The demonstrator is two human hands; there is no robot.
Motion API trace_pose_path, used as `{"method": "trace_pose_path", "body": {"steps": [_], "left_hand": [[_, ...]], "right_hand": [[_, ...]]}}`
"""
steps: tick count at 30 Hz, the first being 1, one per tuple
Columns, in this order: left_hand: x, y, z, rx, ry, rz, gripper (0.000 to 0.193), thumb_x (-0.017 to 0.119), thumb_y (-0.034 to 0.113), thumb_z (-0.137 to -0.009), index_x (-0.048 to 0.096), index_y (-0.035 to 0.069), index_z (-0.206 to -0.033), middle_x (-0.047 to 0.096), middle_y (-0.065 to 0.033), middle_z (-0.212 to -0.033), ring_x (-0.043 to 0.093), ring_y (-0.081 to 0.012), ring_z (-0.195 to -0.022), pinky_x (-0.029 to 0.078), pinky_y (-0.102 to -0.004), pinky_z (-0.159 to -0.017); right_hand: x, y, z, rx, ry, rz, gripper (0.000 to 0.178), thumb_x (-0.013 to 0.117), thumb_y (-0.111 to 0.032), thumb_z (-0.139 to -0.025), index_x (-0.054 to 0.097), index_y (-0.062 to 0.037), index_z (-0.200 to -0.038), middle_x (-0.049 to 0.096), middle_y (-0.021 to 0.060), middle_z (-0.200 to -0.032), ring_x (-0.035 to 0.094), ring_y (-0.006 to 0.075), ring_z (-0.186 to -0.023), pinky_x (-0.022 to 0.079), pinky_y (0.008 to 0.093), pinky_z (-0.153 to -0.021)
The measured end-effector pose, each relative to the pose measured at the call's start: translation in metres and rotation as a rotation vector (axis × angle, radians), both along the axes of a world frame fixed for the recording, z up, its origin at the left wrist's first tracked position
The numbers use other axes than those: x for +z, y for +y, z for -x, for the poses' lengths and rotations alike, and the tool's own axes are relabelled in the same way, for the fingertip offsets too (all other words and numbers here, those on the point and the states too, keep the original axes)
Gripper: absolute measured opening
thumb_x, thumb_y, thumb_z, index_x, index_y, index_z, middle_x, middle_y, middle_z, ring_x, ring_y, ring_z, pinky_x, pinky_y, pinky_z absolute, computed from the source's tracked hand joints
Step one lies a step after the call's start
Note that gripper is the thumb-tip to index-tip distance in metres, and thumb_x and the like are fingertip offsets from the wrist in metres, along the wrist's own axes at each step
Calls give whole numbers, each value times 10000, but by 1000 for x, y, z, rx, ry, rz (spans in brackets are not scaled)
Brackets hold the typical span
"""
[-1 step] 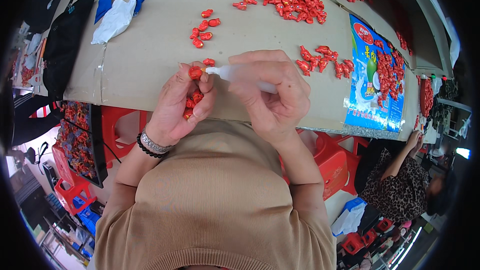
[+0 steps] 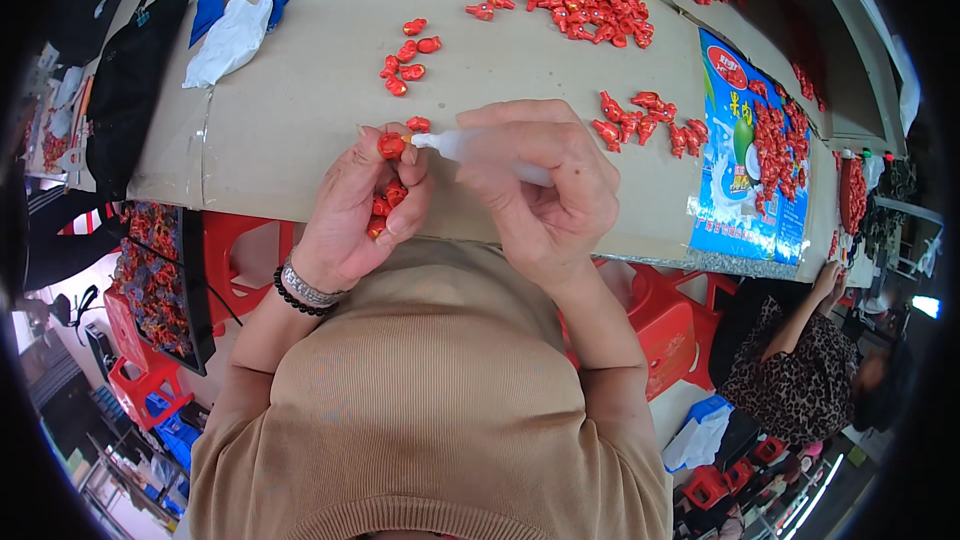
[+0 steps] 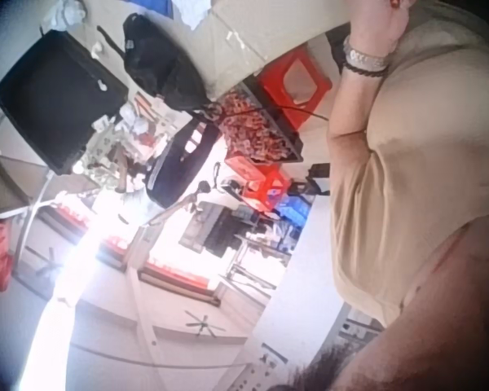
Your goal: Assemble small red toy components using glue.
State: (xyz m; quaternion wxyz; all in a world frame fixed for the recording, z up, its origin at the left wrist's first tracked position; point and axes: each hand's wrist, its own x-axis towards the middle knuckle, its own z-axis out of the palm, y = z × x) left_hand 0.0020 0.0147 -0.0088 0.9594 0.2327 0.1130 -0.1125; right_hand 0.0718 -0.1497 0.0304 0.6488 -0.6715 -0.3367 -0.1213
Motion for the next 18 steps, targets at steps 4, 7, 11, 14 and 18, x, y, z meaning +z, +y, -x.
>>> {"method": "trace_pose_path", "body": {"steps": [4, 7, 11, 14, 18], "left_hand": [[2, 0, 0, 10, 11, -16, 307, 466, 381, -991, 542, 87, -1034, 563, -43, -788, 470, -126, -514, 300, -228, -392], [0, 1, -1, 0, -10, 5, 315, 464, 385, -991, 546, 82, -1019, 564, -44, -793, 468, -122, -516, 304, -225, -396], [1, 4, -3, 14, -53, -58, 322, 482, 386, -980, 548, 73, -1010, 566, -33, -814, 465, -110, -518, 304, -216, -400], [0, 4, -3, 21, -67, -65, 319, 501, 383, -969, 549, 70, -1005, 568, -27, -832, 463, -103, -518, 302, -212, -401], [1, 3, -3, 13, -82, -69, 309, 521, 375, -959, 549, 71, -1003, 572, -25, -848, 463, -99, -519, 301, -210, -402]], "right_hand": [[0, -1, 0, 5, 10, 34, 147, 698, 17, -772, 617, 15, -894, 677, 170, -920, 620, 192, -798, 494, 257, -621], [0, 0, 0, 12, 21, -56, 159, 696, 12, -778, 606, 15, -909, 675, 173, -921, 615, 197, -826, 498, 258, -646], [3, -7, -2, -7, 10, -53, 175, 694, 11, -784, 594, 17, -927, 671, 180, -928, 607, 197, -859, 499, 259, -671], [2, -8, -3, 15, 42, -66, 178, 693, 11, -788, 587, 19, -931, 667, 184, -938, 600, 196, -883, 498, 259, -685], [1, -6, -3, 10, 13, -45, 175, 689, 17, -788, 587, 19, -930, 666, 188, -942, 604, 187, -852, 497, 258, -677]]}}
